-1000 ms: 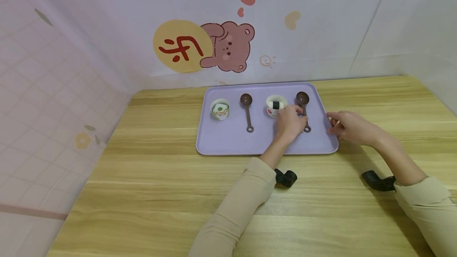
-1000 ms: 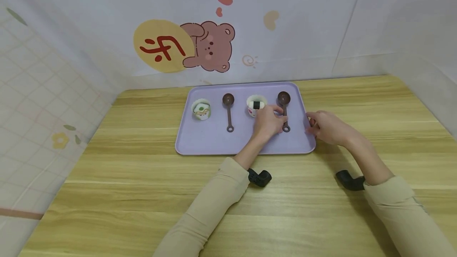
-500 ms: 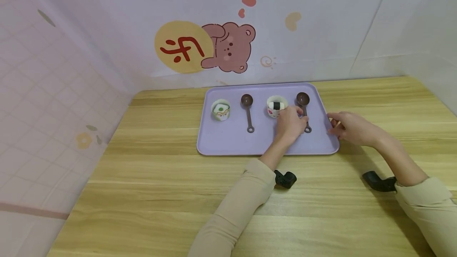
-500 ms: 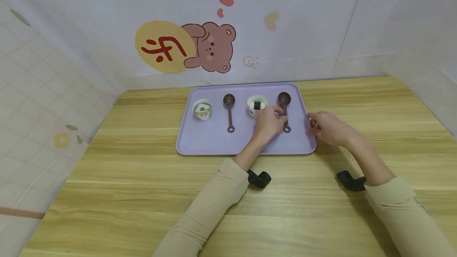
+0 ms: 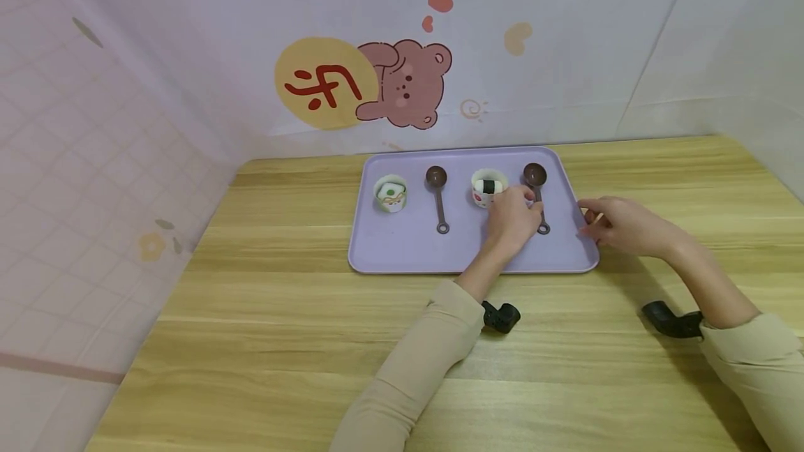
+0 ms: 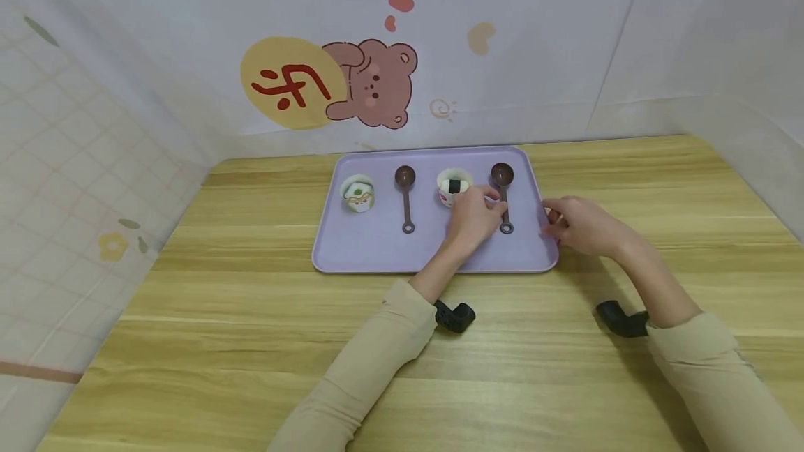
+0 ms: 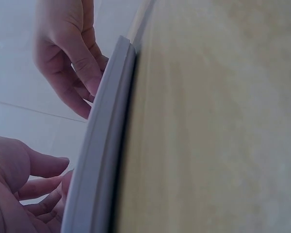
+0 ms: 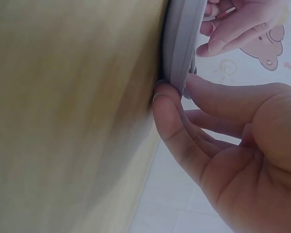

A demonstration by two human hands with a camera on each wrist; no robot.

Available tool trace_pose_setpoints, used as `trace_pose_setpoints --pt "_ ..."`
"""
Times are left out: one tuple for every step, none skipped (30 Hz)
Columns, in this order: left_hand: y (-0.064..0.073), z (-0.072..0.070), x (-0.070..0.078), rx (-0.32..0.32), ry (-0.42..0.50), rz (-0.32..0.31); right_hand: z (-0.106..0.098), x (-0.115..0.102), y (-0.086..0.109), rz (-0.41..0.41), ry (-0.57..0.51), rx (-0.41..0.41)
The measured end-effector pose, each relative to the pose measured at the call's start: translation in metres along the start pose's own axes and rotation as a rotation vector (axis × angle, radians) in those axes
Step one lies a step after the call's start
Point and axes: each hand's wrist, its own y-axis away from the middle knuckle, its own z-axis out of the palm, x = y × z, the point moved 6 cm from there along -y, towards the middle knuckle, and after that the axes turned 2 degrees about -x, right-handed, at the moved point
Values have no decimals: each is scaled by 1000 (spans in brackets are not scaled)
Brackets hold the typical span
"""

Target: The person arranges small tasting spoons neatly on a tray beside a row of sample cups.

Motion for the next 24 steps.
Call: trace_pose_setpoints --pt "0 0 0 1 -1 4 -1 0 0 0 -2 5" --pt "0 -1 0 2 0 7 -1 -1 0 0 -5 9" --pt "0 -2 0 3 -2 12 -2 -1 0 -2 -5 16" --pt "0 -2 1 3 -1 17 -3 -2 0 -4 -8 22" --pt "0 -3 1 2 0 25 -3 -2 1 -7 -8 29" --pt "0 -3 2 1 0 33 -4 -2 1 -10 -6 36" --pt "0 -4 2 -2 1 43 -5 -2 1 -13 -4 43" --pt "0 -5 3 -5 -3 54 -5 -2 1 -16 2 50" --pt "0 -5 4 -11 -2 62 -6 -2 1 -18 10 56" --pt "1 -6 5 -19 -2 72 -6 -2 1 -18 19 63" --pt "1 -6 6 -29 -2 78 -7 -2 1 -19 29 69" --pt "2 -6 7 -37 -2 83 -7 -1 1 -17 36 72" --pt "2 -7 9 -46 -1 88 -7 -1 2 -14 42 73" --pt "3 -7 10 -54 -1 90 -7 -1 2 -13 45 76" --pt "3 -7 11 -60 -3 96 -8 -1 2 -11 46 76" --pt "3 -8 12 -64 -12 104 -8 -1 2 -7 45 74" --pt "3 -8 13 -69 -10 109 -9 -1 3 -6 45 75" --pt "4 -8 14 -72 -9 118 -9 -1 3 -3 41 73" --pt "4 -9 15 -76 -11 128 -10 -1 3 -2 38 74" --pt "4 -9 16 -81 -9 136 -10 -1 4 -1 34 74" --pt "4 -9 17 -86 0 147 -11 -1 4 1 32 76" --pt "4 -10 18 -93 7 156 -11 0 4 3 30 77" --pt "4 -10 19 -100 17 166 -12 0 4 4 25 79" --pt "4 -10 20 -105 18 176 -12 0 4 5 19 79"
